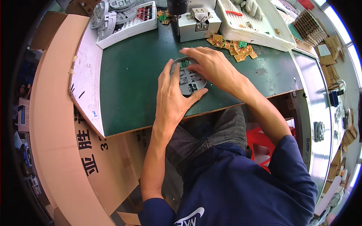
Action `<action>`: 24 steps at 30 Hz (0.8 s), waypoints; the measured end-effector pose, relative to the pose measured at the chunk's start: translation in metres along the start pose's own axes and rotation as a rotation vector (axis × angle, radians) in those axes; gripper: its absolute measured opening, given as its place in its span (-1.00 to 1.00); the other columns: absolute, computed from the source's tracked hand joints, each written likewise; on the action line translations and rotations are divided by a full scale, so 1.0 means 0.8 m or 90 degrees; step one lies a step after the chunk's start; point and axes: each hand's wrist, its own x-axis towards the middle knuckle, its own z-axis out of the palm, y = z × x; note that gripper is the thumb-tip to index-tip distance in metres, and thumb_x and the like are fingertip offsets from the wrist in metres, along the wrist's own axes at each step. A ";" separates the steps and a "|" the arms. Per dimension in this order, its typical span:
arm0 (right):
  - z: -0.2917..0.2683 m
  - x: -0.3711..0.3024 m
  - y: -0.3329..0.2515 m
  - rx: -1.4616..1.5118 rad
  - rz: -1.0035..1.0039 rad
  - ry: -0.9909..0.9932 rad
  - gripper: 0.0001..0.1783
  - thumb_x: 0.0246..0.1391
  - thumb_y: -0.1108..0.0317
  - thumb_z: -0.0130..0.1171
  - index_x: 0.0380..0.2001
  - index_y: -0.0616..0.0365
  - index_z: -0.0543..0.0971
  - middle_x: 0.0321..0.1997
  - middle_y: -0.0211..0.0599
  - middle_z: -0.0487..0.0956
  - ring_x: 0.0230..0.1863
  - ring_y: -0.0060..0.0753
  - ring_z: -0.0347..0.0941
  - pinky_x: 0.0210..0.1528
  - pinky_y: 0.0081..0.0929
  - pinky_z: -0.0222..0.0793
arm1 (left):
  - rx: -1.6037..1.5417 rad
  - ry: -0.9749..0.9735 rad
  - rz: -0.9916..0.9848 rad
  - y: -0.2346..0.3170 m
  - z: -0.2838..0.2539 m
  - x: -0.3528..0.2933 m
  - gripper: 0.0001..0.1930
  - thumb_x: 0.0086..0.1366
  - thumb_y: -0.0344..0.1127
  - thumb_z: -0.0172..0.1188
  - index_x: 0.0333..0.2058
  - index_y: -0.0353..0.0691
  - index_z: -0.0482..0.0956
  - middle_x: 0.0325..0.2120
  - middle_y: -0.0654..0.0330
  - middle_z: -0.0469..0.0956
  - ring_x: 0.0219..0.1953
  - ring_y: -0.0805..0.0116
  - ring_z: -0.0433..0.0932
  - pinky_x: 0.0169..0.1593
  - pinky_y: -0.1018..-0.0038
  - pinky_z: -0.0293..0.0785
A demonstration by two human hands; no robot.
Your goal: Assembling circular components at a factory workbench using a pneumatic screwdriver.
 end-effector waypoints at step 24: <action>-0.113 0.169 0.007 0.682 -0.077 0.311 -0.38 0.28 0.00 0.25 0.03 0.44 0.48 -0.15 -0.13 0.61 -0.14 -0.34 0.62 -0.24 -0.50 0.56 | 0.002 -0.020 -0.008 0.007 0.001 0.003 -0.08 0.08 0.16 0.52 0.23 -0.43 0.43 0.35 -0.09 0.29 0.30 -0.09 0.35 0.32 0.13 0.36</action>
